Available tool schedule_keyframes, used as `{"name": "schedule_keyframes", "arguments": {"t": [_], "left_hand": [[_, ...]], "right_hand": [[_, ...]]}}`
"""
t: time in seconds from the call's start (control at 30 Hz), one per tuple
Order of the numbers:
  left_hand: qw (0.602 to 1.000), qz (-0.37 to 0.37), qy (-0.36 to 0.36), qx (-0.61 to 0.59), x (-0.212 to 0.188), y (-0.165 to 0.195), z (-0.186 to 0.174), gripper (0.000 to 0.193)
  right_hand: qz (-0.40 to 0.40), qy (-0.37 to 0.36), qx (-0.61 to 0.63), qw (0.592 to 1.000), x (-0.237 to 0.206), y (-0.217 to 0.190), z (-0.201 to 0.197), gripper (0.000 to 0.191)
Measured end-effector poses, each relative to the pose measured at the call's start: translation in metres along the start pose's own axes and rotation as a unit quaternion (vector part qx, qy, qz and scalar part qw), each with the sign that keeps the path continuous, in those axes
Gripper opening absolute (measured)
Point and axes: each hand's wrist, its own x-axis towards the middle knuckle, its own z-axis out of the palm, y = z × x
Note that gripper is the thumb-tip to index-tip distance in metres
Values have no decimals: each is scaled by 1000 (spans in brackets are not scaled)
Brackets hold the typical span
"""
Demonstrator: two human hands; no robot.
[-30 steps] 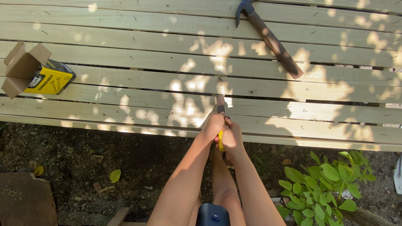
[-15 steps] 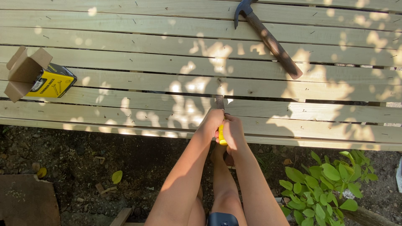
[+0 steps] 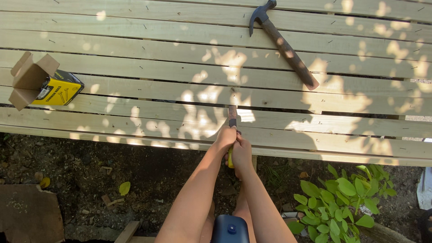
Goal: The person uses a yellow-handled pry bar and a claw hammer to pull nails out of wooden slats on an outdoor frame. They work along the slats, repositioning the pry bar under nail heads, levering nails loose, and at times using a wood block for leverage, moving between nails one at a time.
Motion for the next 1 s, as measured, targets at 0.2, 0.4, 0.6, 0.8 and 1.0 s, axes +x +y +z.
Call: {"name": "schedule_keyframes", "arguments": {"t": [0.2, 0.4, 0.6, 0.8, 1.0], "left_hand": [[992, -123, -18, -27, -13, 16, -5, 39], [992, -111, -15, -54, 9, 28, -9, 36], [985, -99, 2, -141, 14, 2, 1, 31], [939, -128, 62, -313, 29, 46, 22, 19], [951, -144, 19, -272, 10, 62, -8, 25]], "right_hand": [[21, -8, -17, 1000, 0, -13, 2, 41], [57, -6, -8, 998, 21, -17, -1, 36], [3, -88, -311, 946, 38, -18, -34, 37], [-190, -150, -360, 901, 93, -85, -67, 20], [-570, 15, -328, 753, 123, -116, -64, 1]]}}
